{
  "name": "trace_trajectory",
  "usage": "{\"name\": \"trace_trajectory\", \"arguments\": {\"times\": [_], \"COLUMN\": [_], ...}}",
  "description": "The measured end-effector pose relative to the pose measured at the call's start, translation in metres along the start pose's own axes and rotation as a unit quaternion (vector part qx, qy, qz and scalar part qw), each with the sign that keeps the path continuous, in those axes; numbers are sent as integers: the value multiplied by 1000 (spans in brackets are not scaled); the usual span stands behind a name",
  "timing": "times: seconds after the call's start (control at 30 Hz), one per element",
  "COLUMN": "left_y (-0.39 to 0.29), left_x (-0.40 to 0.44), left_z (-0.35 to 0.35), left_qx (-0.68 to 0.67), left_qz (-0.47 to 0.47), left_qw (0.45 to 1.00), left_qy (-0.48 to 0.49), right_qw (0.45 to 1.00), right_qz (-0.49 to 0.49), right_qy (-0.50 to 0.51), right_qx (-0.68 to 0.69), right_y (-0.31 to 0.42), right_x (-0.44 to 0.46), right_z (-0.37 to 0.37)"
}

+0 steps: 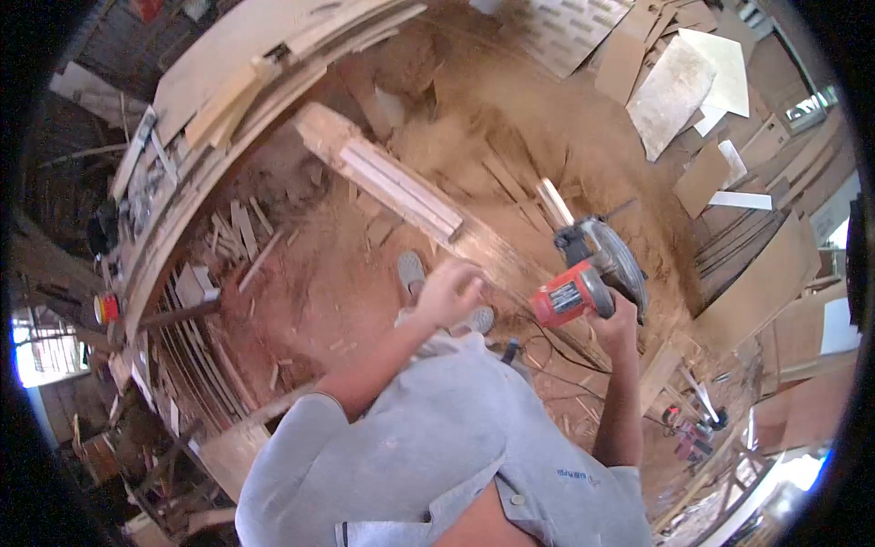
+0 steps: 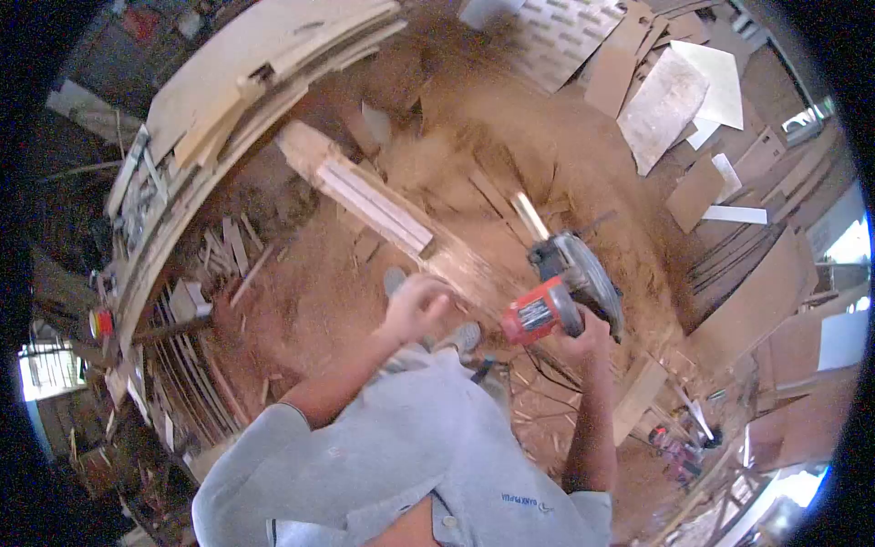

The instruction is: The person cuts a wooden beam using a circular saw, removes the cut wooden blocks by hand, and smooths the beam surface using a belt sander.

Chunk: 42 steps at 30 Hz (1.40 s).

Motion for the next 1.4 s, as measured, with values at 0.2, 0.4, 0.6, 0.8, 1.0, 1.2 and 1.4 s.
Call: {"name": "trace_trajectory", "arguments": {"times": [0.2,0.4,0.6,0.8,1.0,1.2,1.4], "left_y": [119,115,109,100,141,149,154], "left_x": [-74,-76,-61,-60,-56,-57,-56], "left_z": [-18,-11,-7,28,16,20,36], "left_qx": [-351,-454,-422,-437,-302,-310,-286], "left_qz": [300,396,356,447,416,409,454], "left_qw": [879,788,824,771,852,851,839], "left_qy": [-119,-131,-128,-120,-100,-112,-93], "right_qw": [981,970,963,974,971,972,972], "right_qz": [-16,76,39,114,37,55,66], "right_qy": [141,218,240,183,230,222,209], "right_qx": [132,77,119,63,47,54,80], "right_y": [79,137,123,145,150,152,157], "right_x": [-22,-11,-1,-4,-3,-2,4], "right_z": [-35,-111,-153,-156,-168,-177,-194]}}
Point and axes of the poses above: each hand's wrist, its own x-axis towards the middle knuckle, its own z-axis out of the back of the hand, y = z × x, the point moved 9 cm from there along x, towards the middle knuckle, and after that the axes turned 1 degree about -y, right-handed, at the moved point
